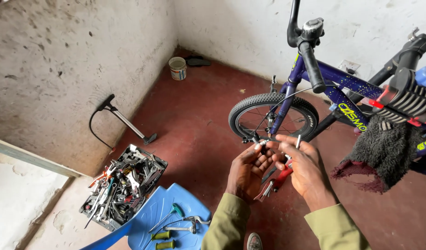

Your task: Adjusting the front brake calipers of a bicycle using a T-handle hex key

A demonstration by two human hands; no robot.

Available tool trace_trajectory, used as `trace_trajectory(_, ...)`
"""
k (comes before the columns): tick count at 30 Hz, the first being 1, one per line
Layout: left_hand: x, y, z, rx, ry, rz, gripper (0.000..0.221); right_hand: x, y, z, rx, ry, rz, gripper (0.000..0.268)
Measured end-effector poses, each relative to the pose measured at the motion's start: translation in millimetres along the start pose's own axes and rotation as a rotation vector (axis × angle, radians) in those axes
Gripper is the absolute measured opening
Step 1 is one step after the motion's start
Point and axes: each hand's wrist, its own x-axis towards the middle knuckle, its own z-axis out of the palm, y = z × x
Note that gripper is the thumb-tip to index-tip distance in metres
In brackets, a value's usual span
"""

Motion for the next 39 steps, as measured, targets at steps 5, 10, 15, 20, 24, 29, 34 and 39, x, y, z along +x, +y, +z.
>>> trace_trajectory(5, 2.4, 0.3, 0.8, -0.006, -0.029, -0.003, 0.026, -5.4, -7.8, 1.2, -0.017, 0.049, -0.019, 0.027)
trace_trajectory(10, 2.0, -5.5, -1.0, -0.007, -0.064, -0.016, 0.026, -10.9, -15.0, -1.9, 0.019, -0.008, 0.003, 0.032)
trace_trajectory(15, -7.0, -2.9, 0.2, 0.047, -0.090, -0.028, 0.026, -12.6, -16.5, -12.5, 0.149, -0.159, 0.011, 0.028)
trace_trajectory(20, -9.9, -3.3, 2.9, 0.042, -0.128, -0.014, 0.027, -14.1, -15.8, -17.6, 0.121, -0.126, 0.015, 0.023)
trace_trajectory(24, -16.4, -3.0, 7.7, 0.033, -0.150, 0.004, 0.025, -17.5, -15.2, -15.6, -0.019, -0.062, -0.072, 0.024)
trace_trajectory(29, -18.9, -2.5, 8.1, 0.096, -0.144, 0.044, 0.026, -17.0, -5.9, -24.2, -0.162, -0.058, -0.178, 0.028)
trace_trajectory(34, -14.7, -5.7, 0.4, 0.159, -0.122, 0.064, 0.027, -21.9, -12.9, -20.4, -0.197, -0.061, -0.239, 0.028)
trace_trajectory(39, -16.9, -5.7, -1.3, 0.167, -0.105, 0.059, 0.027, -26.7, -18.9, -17.4, -0.280, -0.090, -0.295, 0.023)
